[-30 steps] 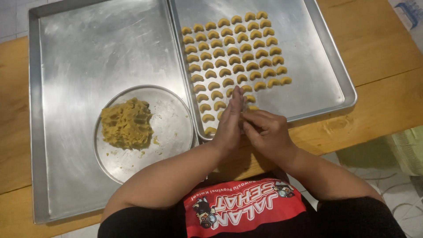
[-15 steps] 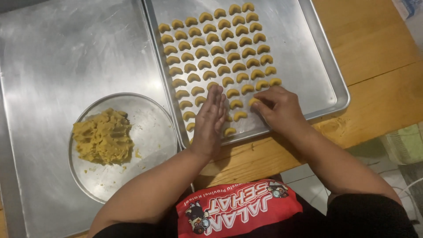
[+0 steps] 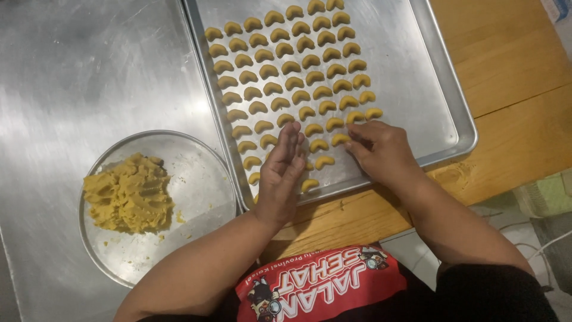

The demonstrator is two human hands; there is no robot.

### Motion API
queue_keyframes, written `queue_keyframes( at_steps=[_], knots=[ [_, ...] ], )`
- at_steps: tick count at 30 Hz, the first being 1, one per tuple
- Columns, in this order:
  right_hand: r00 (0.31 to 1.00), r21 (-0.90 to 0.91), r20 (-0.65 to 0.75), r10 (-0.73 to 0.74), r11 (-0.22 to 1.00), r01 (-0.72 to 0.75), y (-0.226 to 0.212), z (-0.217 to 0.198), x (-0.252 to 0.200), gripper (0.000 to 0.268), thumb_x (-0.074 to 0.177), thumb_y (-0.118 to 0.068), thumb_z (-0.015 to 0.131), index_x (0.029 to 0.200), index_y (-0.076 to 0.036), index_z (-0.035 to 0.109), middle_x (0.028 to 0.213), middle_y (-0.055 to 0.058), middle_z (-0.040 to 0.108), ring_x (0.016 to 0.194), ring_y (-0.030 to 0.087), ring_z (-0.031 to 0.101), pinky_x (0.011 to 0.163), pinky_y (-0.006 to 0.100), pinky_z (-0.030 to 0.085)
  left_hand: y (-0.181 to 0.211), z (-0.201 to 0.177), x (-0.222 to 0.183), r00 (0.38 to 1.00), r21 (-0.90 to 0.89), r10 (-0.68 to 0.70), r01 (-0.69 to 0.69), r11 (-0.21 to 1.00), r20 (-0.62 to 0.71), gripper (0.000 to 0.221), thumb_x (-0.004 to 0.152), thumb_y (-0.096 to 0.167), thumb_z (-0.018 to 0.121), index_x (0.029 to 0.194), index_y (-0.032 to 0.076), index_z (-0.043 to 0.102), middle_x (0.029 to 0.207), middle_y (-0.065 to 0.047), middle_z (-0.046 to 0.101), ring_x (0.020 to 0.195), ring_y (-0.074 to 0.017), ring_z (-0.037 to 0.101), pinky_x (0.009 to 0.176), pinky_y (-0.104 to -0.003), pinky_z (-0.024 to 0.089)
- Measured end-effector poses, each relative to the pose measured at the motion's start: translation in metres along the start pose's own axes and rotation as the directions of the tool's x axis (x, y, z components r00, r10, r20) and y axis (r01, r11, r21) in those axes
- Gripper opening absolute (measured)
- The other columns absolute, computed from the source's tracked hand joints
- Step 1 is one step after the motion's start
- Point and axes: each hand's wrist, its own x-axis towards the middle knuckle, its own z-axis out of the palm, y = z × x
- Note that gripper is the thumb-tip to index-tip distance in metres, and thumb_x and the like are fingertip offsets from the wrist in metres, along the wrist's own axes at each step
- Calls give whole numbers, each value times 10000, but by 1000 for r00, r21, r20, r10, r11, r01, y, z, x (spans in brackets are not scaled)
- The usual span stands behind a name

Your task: Shaping dough into small crescent-shaped cookies and arranging them on a baking sheet.

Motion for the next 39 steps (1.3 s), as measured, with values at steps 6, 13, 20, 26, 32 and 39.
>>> queue_keyframes(
  at_steps=[6, 13, 20, 26, 32, 39],
  knots=[
    [998, -11, 10, 60, 998, -60, 23, 5, -2, 203, 885, 9, 772, 1088, 6, 786, 901, 208, 754, 848, 341, 746, 702, 377, 617, -6, -3, 1, 999, 41, 35, -36, 999, 12, 766, 995, 223, 588, 1602, 15, 169, 1661, -239, 170, 1532, -392, 152, 1239, -552, 159],
    [1000, 15, 9, 21, 1000, -22, 14, 10, 3, 183, 865, 14, 777, 1047, 19, 793, 877, 227, 758, 817, 365, 748, 661, 389, 623, -6, -4, 0, 999, 30, 26, -27, 999, 28, 751, 996, 170, 583, 1599, 6, 166, 1659, -233, 191, 1532, -372, 166, 1244, -520, 163],
    [985, -50, -124, -119, 992, 114, 14, 8, 0, 191, 846, -49, 825, 1030, 0, 801, 814, 194, 741, 748, 320, 735, 612, 351, 605, -9, -6, 2, 997, 16, 70, -70, 997, 8, 699, 996, 118, 597, 1589, 17, 241, 1636, -217, 277, 1520, -348, 231, 1247, -493, 213],
    [832, -218, -298, -467, 882, 417, -14, 25, -23, 234, 884, -173, 863, 1033, -5, 795, 780, 103, 716, 655, 225, 690, 551, 299, 562, 29, 1, 4, 991, 29, 86, -83, 996, -100, 468, 1017, 119, 602, 1449, -29, 497, 1399, -213, 587, 1315, -300, 548, 1114, -440, 457],
    [839, -157, -209, -503, 864, 479, -36, 59, -49, 154, 920, -209, 791, 888, -62, 757, 696, 66, 669, 647, 244, 697, 588, 309, 570, 51, -41, -6, 989, 206, 134, -118, 971, -63, 306, 995, 132, 660, 1287, 42, 663, 1185, -156, 723, 1114, -225, 699, 970, -360, 567],
    [784, -298, -211, -584, 802, 517, -30, 69, -49, 181, 865, -182, 839, 855, -59, 707, 649, 65, 602, 609, 273, 664, 581, 344, 549, 74, -67, -23, 966, 190, 28, 22, 981, -257, 311, 971, 184, 680, 1230, 13, 684, 1102, -185, 733, 999, -231, 712, 916, -376, 577]
  ],
)
